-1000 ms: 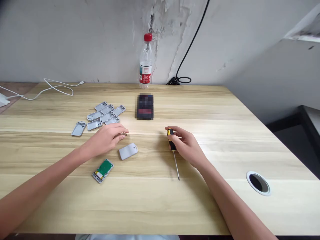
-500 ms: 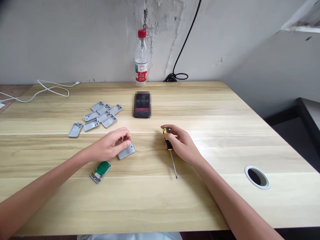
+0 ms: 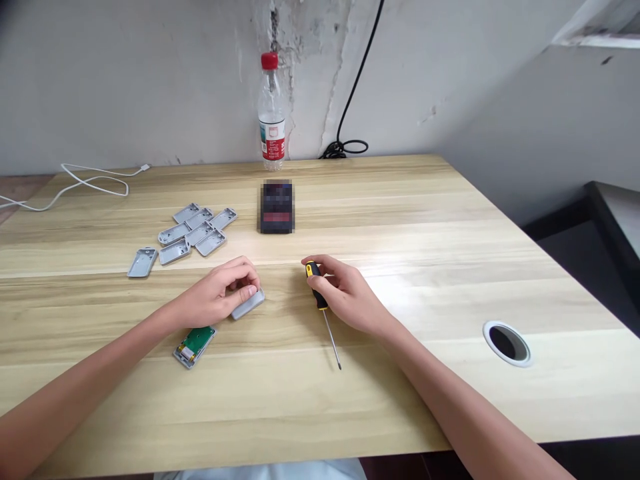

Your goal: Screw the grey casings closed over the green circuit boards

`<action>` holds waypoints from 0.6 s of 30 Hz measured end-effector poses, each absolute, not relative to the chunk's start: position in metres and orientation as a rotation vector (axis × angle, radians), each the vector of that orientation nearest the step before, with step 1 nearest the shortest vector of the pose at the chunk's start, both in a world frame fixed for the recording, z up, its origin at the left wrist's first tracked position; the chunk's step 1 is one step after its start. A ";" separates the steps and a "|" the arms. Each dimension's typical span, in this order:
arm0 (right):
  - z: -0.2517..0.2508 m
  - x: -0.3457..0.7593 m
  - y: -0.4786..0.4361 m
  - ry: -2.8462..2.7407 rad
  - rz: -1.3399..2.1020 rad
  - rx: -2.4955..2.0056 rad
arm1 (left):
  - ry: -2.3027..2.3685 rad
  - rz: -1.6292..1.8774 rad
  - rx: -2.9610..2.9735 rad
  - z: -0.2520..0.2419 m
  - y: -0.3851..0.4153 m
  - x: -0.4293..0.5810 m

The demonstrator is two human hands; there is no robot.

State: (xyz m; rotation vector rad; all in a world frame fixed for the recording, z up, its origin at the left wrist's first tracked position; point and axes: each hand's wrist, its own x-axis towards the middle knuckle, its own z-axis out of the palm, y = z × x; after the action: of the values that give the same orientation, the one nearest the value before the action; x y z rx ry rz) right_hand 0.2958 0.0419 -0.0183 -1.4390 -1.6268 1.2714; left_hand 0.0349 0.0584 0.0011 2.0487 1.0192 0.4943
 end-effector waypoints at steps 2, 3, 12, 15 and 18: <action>-0.019 0.296 0.042 -1.631 1.266 -1.431 | 1.018 0.485 2.060 0.002 0.058 0.035; -0.018 0.296 0.042 -1.628 1.263 -1.427 | 1.022 0.485 2.063 0.002 0.058 0.035; -0.016 0.287 0.039 -1.457 1.264 -1.312 | 1.067 0.539 2.123 0.000 0.058 0.032; -0.016 0.279 0.033 -1.379 1.203 -1.197 | 1.064 0.546 2.188 0.004 0.054 0.031; -0.014 0.269 0.028 -1.326 1.025 -1.051 | 1.015 0.526 2.286 0.009 0.047 0.028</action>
State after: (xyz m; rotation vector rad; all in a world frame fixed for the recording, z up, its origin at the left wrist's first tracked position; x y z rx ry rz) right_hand 0.2694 0.0279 -0.0136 -1.0512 -1.3264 1.0252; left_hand 0.0281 0.0474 0.0094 2.2857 1.0146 0.5264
